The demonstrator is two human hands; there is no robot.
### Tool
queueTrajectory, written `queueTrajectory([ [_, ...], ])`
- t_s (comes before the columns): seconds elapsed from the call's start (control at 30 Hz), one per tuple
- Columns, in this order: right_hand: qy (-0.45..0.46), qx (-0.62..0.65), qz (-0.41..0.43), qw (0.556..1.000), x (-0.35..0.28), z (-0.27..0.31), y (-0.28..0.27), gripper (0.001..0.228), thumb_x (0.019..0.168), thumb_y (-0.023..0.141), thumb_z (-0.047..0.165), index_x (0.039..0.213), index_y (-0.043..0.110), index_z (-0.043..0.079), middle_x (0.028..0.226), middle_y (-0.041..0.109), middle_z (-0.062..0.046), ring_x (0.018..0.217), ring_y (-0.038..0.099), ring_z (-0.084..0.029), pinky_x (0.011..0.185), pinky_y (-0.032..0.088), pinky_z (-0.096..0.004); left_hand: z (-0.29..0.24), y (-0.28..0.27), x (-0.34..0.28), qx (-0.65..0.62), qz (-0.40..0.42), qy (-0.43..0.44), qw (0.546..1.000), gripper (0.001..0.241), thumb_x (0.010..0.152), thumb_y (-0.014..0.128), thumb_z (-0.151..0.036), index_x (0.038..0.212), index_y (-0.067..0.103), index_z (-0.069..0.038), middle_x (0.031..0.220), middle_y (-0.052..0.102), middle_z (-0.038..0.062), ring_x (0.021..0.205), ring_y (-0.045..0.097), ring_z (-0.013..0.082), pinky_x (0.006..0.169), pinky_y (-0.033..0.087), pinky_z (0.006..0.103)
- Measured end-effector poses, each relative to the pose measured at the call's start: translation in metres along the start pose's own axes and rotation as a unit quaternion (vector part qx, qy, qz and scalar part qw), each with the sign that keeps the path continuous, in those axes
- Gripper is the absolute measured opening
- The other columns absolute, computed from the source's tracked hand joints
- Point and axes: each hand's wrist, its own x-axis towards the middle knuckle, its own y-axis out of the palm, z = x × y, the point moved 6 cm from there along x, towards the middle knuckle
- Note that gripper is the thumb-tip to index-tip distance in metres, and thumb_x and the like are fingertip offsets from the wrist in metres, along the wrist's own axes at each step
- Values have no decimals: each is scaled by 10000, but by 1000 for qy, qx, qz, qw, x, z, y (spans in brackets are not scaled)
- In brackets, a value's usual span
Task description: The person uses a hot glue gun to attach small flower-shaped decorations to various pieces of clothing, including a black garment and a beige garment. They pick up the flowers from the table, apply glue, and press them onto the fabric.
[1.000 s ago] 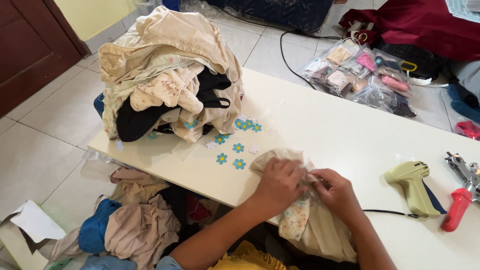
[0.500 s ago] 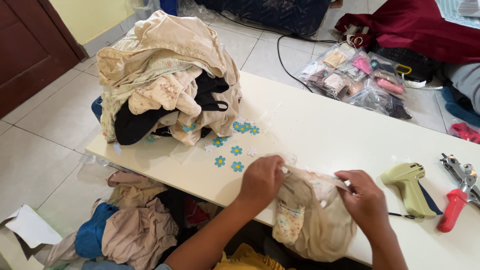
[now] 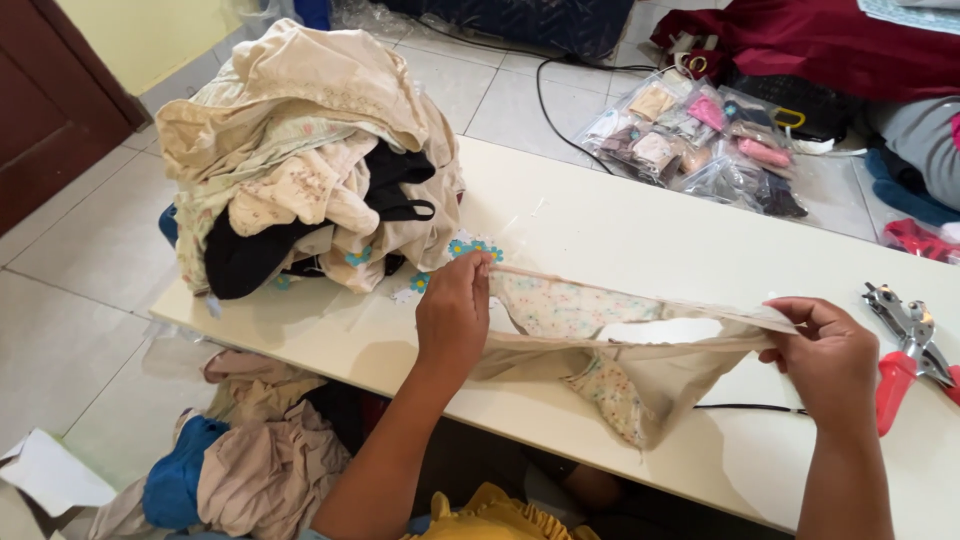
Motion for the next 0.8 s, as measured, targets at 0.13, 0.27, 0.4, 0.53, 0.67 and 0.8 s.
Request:
queueTrajectory([
  [0.13,88,221,6,971,24,-65,2,169,935,576,-84,1093,617,-43,906,619,-128,625,556,-159,531,468,-221,3,6,2,-111,81,-20,990,153,939,573,-49,1081,623,-21,957,677,73,842,624,214,774,499,328],
  [0.27,140,382,37,913,27,-84,6,222,911,572,-46,1118,588,31,996,643,-98,811,660,-162,784,619,-254,-2,8,4,-232,167,-66,956,149,908,602,21,1055,626,21,942,676,71,774,626,141,713,528,260],
  [0.4,96,422,129,892,24,-93,9,274,900,527,-101,1159,575,-26,1107,580,-131,940,597,-190,884,551,-293,0,8,3,-207,163,-37,964,115,896,615,7,1011,628,7,941,675,76,789,629,176,713,521,291],
  [0.53,148,281,136,938,21,-110,8,193,898,525,-156,1059,622,-110,1035,620,-238,921,590,-295,889,526,-359,1,6,-1,-171,160,-14,972,276,833,585,94,1082,616,-21,1076,640,84,971,614,214,850,506,315],
  [0.67,131,237,203,941,17,-150,9,129,863,582,-114,804,689,-73,840,691,-227,742,592,-311,663,495,-399,9,6,-7,-10,131,15,991,251,790,677,-34,1035,640,-72,1046,656,58,983,605,239,851,488,357],
  [0.8,100,278,269,917,5,-148,-1,207,893,541,-65,701,620,-76,878,669,-242,756,585,-313,665,492,-412,21,0,-12,9,144,-105,984,224,877,690,-221,1073,642,-125,641,609,-11,573,582,171,562,460,323],
])
